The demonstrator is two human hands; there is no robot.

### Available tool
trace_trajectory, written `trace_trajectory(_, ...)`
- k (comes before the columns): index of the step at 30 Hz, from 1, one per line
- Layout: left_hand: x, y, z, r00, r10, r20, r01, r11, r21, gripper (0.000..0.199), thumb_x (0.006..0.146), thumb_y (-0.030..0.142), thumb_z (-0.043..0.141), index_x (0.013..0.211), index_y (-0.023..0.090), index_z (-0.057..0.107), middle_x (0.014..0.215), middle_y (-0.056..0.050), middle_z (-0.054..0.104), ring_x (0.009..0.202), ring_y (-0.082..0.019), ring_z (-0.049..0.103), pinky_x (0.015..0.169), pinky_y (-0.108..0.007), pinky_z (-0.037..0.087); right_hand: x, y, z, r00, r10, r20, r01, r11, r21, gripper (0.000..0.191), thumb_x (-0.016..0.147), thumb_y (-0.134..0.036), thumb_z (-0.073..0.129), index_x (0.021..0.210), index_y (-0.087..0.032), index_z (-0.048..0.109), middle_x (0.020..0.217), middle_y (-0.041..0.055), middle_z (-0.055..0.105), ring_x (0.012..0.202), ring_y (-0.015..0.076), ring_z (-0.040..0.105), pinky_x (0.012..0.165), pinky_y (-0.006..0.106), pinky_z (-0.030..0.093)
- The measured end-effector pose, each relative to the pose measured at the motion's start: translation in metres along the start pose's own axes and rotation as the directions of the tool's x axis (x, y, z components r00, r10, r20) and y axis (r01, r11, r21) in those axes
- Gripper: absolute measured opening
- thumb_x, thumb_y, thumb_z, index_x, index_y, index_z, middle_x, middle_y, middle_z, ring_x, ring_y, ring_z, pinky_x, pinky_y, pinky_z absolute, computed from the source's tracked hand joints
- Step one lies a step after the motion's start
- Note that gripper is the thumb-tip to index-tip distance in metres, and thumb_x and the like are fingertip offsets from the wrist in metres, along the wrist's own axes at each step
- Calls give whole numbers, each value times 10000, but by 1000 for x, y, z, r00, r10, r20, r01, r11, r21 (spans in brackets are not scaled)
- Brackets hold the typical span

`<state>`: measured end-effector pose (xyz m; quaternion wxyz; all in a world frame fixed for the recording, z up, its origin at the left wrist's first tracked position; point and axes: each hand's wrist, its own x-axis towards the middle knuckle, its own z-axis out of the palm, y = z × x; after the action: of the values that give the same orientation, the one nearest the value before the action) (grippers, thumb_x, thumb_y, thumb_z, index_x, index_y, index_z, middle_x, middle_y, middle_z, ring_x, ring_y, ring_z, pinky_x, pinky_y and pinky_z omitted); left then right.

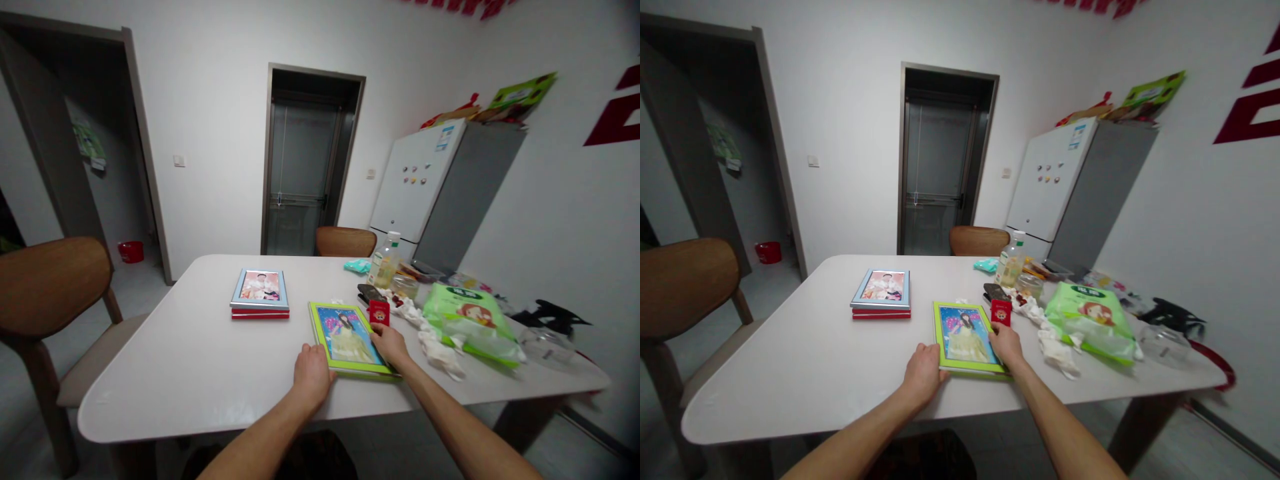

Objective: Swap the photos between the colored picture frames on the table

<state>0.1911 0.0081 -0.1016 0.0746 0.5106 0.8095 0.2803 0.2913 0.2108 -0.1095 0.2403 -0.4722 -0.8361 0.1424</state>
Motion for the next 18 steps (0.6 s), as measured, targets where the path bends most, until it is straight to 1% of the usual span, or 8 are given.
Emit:
trace_trajectory(2,4,-4,0,1000,-5,1,5,999,-50,326,645,168,607,958,125,525,974,-105,585,966,-260,458,822,-355,369,3,-8,2,999,-40,-12,39,998,-45,329,654,-152,453,932,-145,630,885,94,648,815,214,573,732,287,388)
trace_trajectory(4,6,-13,-3,1000,-9,-1,9,993,-119,385,628,189,626,995,141,519,1001,-86,584,980,-246,466,838,-328,363,3,-27,8,993,-114,-42,111,991,-71,345,692,-161,424,987,-106,594,960,129,614,892,227,537,805,319,349)
trace_trajectory(7,8,-37,-13,997,-66,-40,55,971,-233,507,633,216,635,1103,129,464,1121,-99,532,1059,-228,432,908,-296,306,-5,-74,25,954,-297,-40,294,953,-67,337,735,-189,406,1026,-114,558,1037,110,573,981,203,474,885,303,285)
trace_trajectory(10,13,-70,-28,974,-206,-93,160,919,-361,513,678,195,598,1145,77,423,1188,-152,475,1091,-237,417,935,-313,275,-15,-132,50,877,-479,19,480,877,-29,327,748,-216,430,1052,-164,539,1064,66,560,999,169,447,880,258,285)
trace_trajectory(12,15,-91,-37,944,-312,-109,230,856,-463,457,701,184,583,1119,63,442,1153,-168,497,1042,-242,463,902,-325,317,-19,-168,67,831,-554,50,555,831,-15,357,742,-244,461,1093,-197,505,1093,59,539,994,176,442,846,266,305)
trace_trajectory(14,16,-108,-45,908,-403,-111,272,771,-575,378,728,192,575,1076,85,474,1103,-146,527,993,-229,498,865,-337,360,-21,-195,79,801,-595,68,597,802,-16,418,717,-256,503,1131,-207,464,1123,66,510,1003,195,427,820,289,313)
trace_trajectory(16,15,-118,-49,874,-476,-97,285,665,-691,296,773,233,544,1044,127,490,1077,-94,531,954,-206,515,824,-369,402,-21,-212,86,784,-616,79,619,785,-27,445,699,-236,525,1135,-196,449,1113,85,501,1002,215,416,804,318,308)
trace_trajectory(18,13,-123,-52,842,-535,-70,268,527,-806,258,813,276,494,1040,155,485,1065,-58,520,909,-186,530,767,-388,442,-22,-220,86,772,-629,88,634,772,-42,378,712,-195,500,1090,-177,481,1052,103,516,972,226,421,786,339,303)
